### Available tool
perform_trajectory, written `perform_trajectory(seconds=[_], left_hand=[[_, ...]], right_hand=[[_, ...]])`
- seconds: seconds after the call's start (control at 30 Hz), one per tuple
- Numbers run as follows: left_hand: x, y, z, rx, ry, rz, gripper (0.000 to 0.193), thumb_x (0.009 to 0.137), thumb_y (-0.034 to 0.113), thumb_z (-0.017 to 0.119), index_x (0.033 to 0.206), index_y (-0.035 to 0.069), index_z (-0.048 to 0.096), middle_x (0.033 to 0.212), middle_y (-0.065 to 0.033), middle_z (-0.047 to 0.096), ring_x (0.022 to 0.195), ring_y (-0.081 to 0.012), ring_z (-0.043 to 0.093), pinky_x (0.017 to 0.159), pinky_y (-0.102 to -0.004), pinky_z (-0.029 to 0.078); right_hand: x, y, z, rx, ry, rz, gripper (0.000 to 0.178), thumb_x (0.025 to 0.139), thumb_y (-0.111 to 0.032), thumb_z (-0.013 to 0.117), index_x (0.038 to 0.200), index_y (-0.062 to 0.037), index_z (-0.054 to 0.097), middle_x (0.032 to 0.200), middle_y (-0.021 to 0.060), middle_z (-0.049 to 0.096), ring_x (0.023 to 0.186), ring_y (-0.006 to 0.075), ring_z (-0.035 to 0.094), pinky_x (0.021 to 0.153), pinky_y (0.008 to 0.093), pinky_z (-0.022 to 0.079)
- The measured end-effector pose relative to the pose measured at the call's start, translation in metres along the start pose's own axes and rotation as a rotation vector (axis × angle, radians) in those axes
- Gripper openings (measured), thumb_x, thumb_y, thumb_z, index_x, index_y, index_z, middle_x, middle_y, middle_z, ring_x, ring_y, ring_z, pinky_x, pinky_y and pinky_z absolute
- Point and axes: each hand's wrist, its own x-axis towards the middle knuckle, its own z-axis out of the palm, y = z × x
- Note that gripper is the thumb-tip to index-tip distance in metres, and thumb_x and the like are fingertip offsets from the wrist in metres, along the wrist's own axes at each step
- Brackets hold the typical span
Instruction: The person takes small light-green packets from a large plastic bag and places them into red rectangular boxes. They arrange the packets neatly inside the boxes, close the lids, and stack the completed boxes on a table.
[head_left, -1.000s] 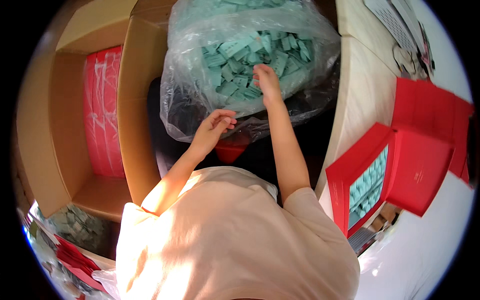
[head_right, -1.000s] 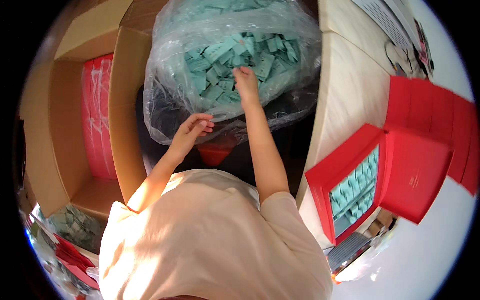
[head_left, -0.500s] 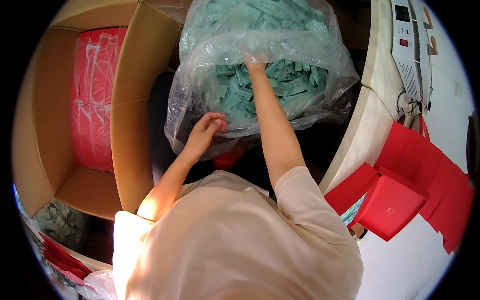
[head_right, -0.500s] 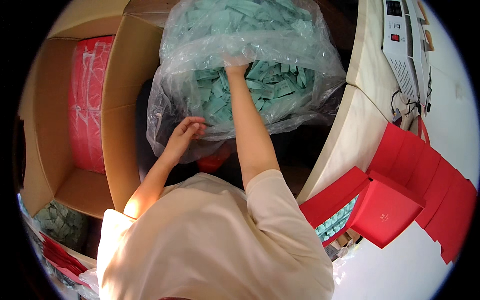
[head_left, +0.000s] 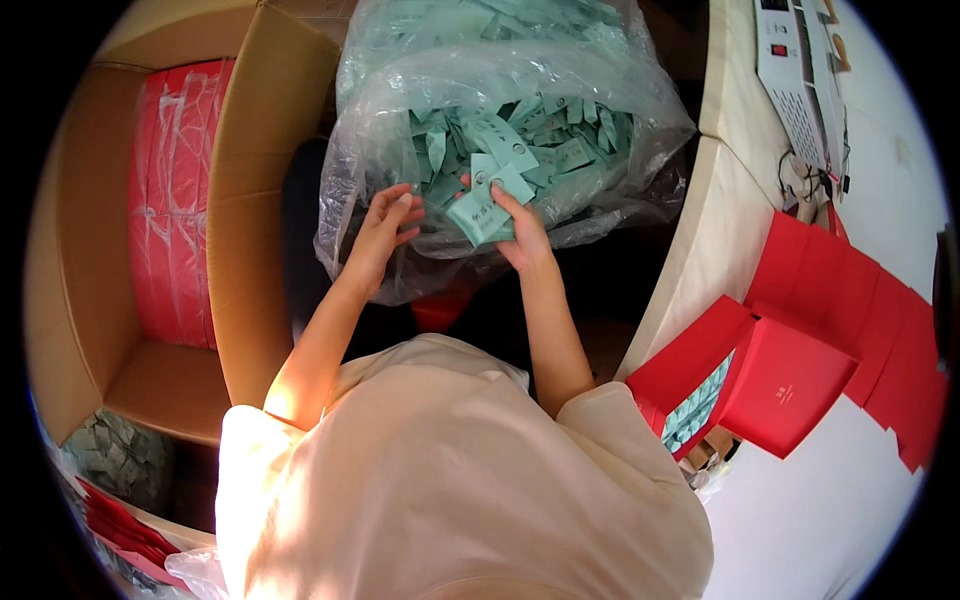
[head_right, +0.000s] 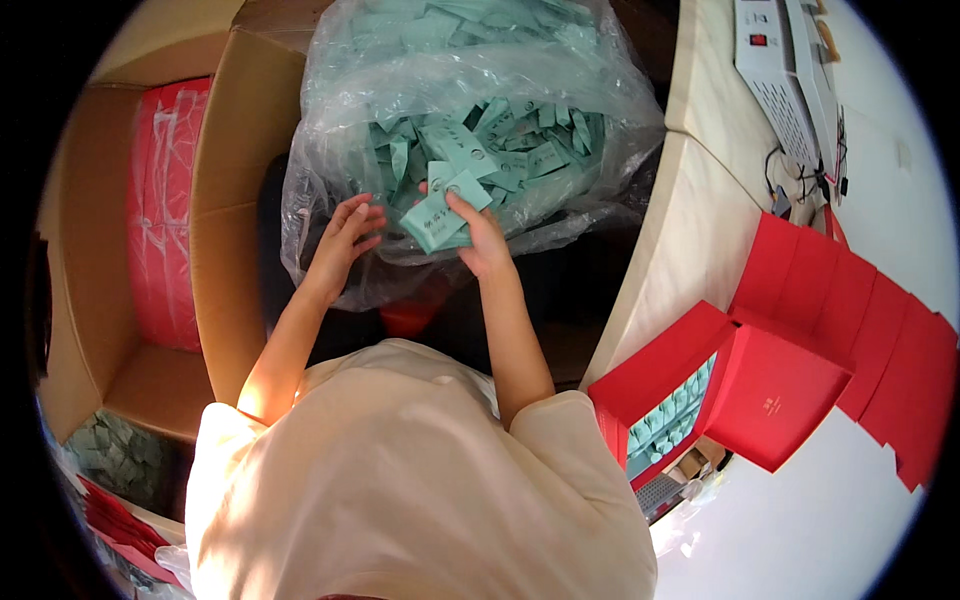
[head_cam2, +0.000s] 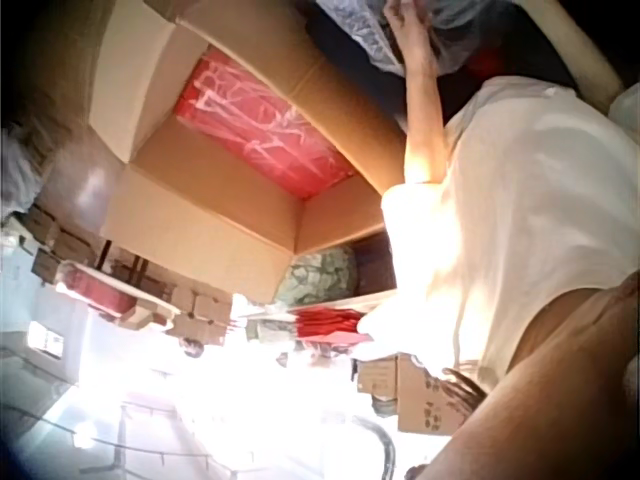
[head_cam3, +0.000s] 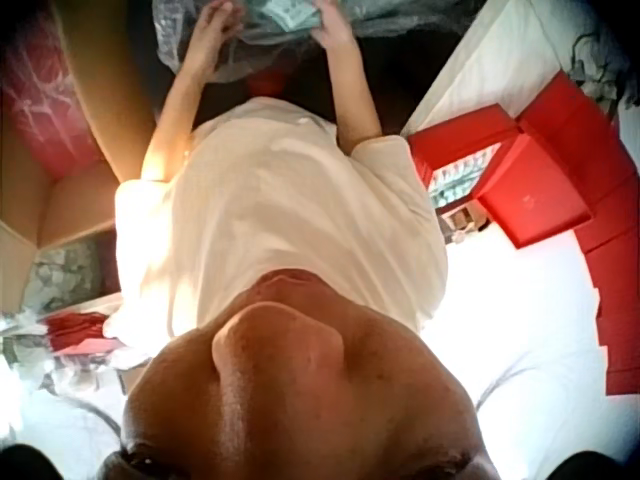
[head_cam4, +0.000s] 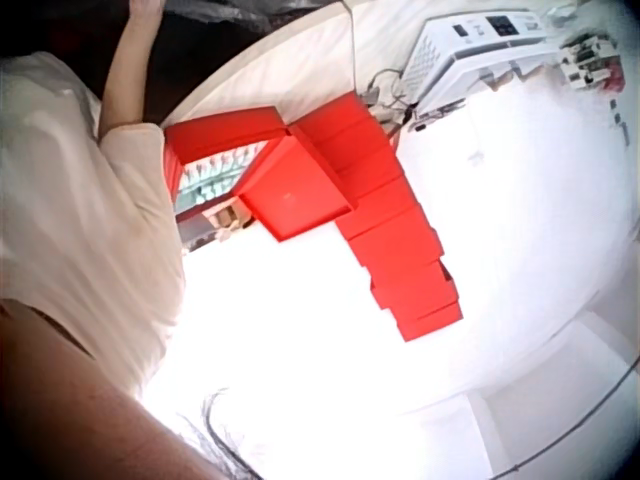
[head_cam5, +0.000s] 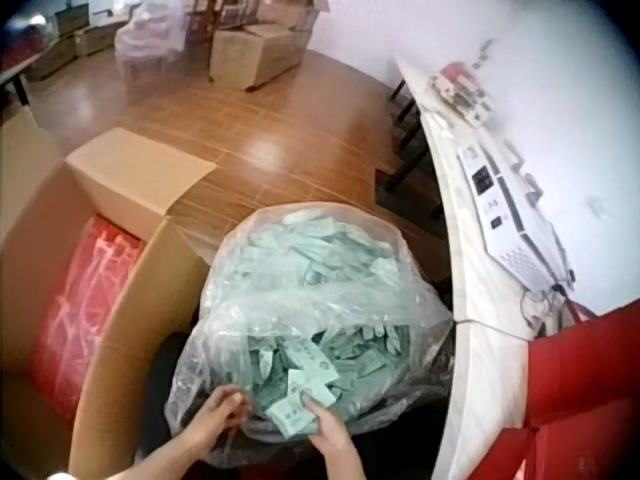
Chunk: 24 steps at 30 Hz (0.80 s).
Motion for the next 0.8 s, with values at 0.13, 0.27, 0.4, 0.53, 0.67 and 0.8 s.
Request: perform_trajectory(seconds=[0.13,0.27,0.4,0.53,0.67,0.8], left_hand=[[-0.003,0.001,0.012,-0.086,-0.128,-0.014,0.058,0.095,0.047,0.046,0.14,0.013,0.032,0.133,-0.0127,0.047,0.121,-0.0242,0.046,0.1,-0.0387,0.038],[-0.002,0.013,0.026,-0.337,-0.279,0.039,0.064,0.094,0.05,0.046,0.144,0.015,0.025,0.139,-0.0148,0.043,0.123,-0.0272,0.044,0.103,-0.0418,0.036],[-0.001,0.028,0.044,-0.489,-0.257,0.098,0.056,0.095,0.044,0.047,0.139,0.014,0.033,0.123,-0.0114,0.051,0.114,-0.0267,0.051,0.1,-0.0432,0.04],[0.01,0.039,0.033,-0.557,-0.15,0.185,0.047,0.095,0.045,0.047,0.127,0.01,0.044,0.1,-0.0069,0.057,0.096,-0.0208,0.057,0.088,-0.0378,0.047],[-0.004,0.03,0.03,-0.351,-0.15,0.122,0.054,0.093,0.051,0.048,0.131,0.013,0.042,0.105,-0.0067,0.058,0.09,-0.0175,0.055,0.081,-0.0351,0.048],[-0.017,-0.011,0.05,-0.248,-0.272,-0.07,0.06,0.092,0.05,0.051,0.138,0.015,0.035,0.121,-0.0065,0.053,0.11,-0.02,0.051,0.093,-0.0365,0.043]], right_hand=[[-0.028,0.002,0.001,-0.062,-0.13,0.108,0.044,0.087,-0.012,0.058,0.128,0.0003,0.048,0.115,0.0172,0.062,0.099,0.0302,0.064,0.086,0.0408,0.052],[-0.054,0.0,0.021,-0.153,-0.379,0.231,0.046,0.085,-0.013,0.06,0.126,0.0008,0.049,0.113,0.0173,0.062,0.098,0.0301,0.064,0.086,0.0413,0.052],[-0.073,0.018,0.026,0.015,-0.433,0.311,0.043,0.086,-0.016,0.06,0.125,0.0004,0.05,0.113,0.0161,0.063,0.098,0.0279,0.064,0.087,0.0397,0.051],[-0.082,0.032,-0.011,0.257,-0.145,0.183,0.039,0.087,-0.015,0.059,0.123,-0.0001,0.052,0.11,0.0112,0.063,0.099,0.0215,0.064,0.087,0.0363,0.051],[-0.087,0.012,-0.015,0.23,-0.06,-0.113,0.038,0.095,-0.019,0.053,0.127,-0.0006,0.048,0.116,0.0093,0.06,0.103,0.0206,0.06,0.087,0.0334,0.049],[-0.069,0.019,-0.01,0.241,-0.089,-0.117,0.041,0.095,-0.023,0.055,0.128,0.0003,0.048,0.121,0.0092,0.057,0.11,0.0199,0.056,0.093,0.0325,0.045]])
